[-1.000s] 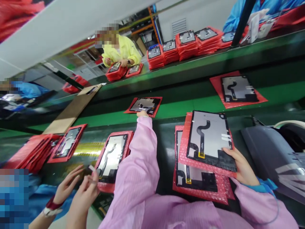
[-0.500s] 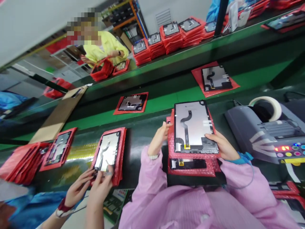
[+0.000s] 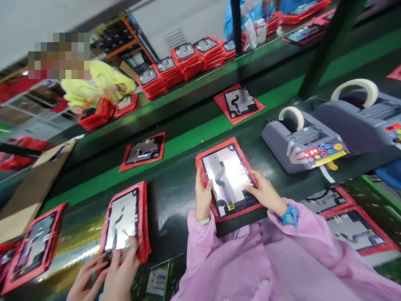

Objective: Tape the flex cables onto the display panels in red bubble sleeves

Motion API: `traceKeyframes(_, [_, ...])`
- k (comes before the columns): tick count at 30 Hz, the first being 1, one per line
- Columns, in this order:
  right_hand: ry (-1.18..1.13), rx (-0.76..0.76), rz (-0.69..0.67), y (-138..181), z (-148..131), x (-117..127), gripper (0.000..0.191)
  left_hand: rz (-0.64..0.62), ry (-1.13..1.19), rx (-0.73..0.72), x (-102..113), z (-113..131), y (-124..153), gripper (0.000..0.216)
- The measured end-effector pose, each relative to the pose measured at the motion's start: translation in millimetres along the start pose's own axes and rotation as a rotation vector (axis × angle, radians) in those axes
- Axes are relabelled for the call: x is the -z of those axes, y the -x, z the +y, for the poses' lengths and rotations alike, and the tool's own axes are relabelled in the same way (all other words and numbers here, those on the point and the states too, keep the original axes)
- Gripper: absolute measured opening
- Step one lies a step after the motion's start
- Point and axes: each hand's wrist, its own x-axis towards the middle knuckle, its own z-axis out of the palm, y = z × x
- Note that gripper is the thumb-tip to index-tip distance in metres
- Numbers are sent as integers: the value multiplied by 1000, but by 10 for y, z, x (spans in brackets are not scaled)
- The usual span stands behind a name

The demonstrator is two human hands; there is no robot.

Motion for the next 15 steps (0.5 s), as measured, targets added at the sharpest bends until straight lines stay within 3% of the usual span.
traceKeyframes(4, [210, 125, 243, 314, -102, -19, 33, 2, -137, -4, -90, 26, 23, 63])
traceKeyframes(7, [117, 123, 710, 587, -117, 212, 28, -19, -221, -37, -110, 58, 7, 61])
traceKeyframes(9, [-134, 64, 1074, 690, -34, 475, 36, -28, -257, -58, -92, 79, -10, 59])
traceKeyframes(10, [-270, 9, 1170, 705, 23, 618, 37, -29, -268, -64, -79, 89, -16, 58])
traceKeyframes(11, [-387, -51, 1186, 698, 80, 754, 36, -30, -276, -67, -66, 96, -19, 57])
traceKeyframes(15, [-547, -206, 940, 613, 139, 1063, 27, -12, -282, -75, -56, 110, -7, 55])
